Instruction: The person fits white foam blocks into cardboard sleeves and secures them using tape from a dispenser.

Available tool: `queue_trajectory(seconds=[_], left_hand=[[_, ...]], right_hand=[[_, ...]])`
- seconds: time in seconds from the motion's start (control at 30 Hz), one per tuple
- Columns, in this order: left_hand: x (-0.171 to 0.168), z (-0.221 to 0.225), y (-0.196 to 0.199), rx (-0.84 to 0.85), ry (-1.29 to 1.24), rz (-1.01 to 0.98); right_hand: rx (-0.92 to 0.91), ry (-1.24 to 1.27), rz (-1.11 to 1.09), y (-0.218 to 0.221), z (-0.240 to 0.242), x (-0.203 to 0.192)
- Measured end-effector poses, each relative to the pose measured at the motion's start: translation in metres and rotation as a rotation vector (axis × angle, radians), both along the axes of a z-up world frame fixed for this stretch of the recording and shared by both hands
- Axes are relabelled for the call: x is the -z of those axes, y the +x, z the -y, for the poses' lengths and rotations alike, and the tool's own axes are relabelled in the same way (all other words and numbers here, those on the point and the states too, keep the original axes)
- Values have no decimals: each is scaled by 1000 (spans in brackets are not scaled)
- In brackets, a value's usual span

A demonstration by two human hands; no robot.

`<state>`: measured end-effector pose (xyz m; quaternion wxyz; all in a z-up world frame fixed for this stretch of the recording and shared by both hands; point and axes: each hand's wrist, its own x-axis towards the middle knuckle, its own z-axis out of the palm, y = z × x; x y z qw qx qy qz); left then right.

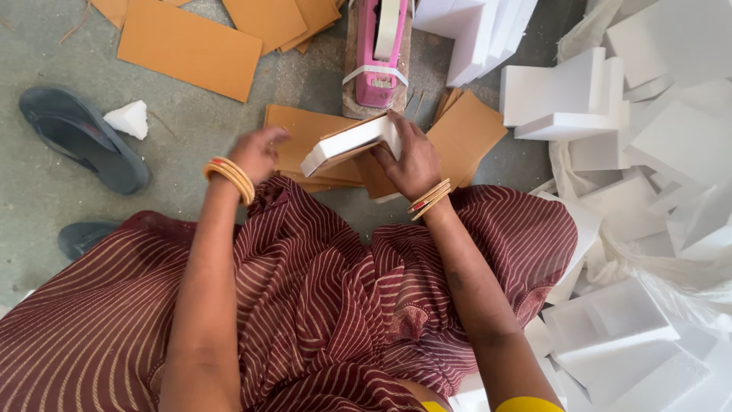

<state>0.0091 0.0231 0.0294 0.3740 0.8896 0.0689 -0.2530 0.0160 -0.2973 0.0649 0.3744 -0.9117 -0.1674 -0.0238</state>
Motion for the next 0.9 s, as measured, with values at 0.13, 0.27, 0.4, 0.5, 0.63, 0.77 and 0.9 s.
queue_trajectory(seconds=[0.13,0.27,0.4,0.5,0.63,0.77,0.9], left_hand=[[-27,25,11,-18,-173,205],[-17,93,14,349,33,547],[-12,123,20,360,200,439],[-13,126,17,350,271,457],[-12,129,13,311,307,527],[-9,125,13,287,289,506],[-8,126,12,280,312,471]], right_hand=[[5,-185,-85,3,-8,-5],[-42,-199,-47,0,-11,2],[-58,-217,-50,2,-12,10],[-53,-202,-39,6,-14,14],[-42,-178,-53,10,-14,13],[-24,-153,-84,7,-14,9],[-12,-191,-145,5,-11,10]])
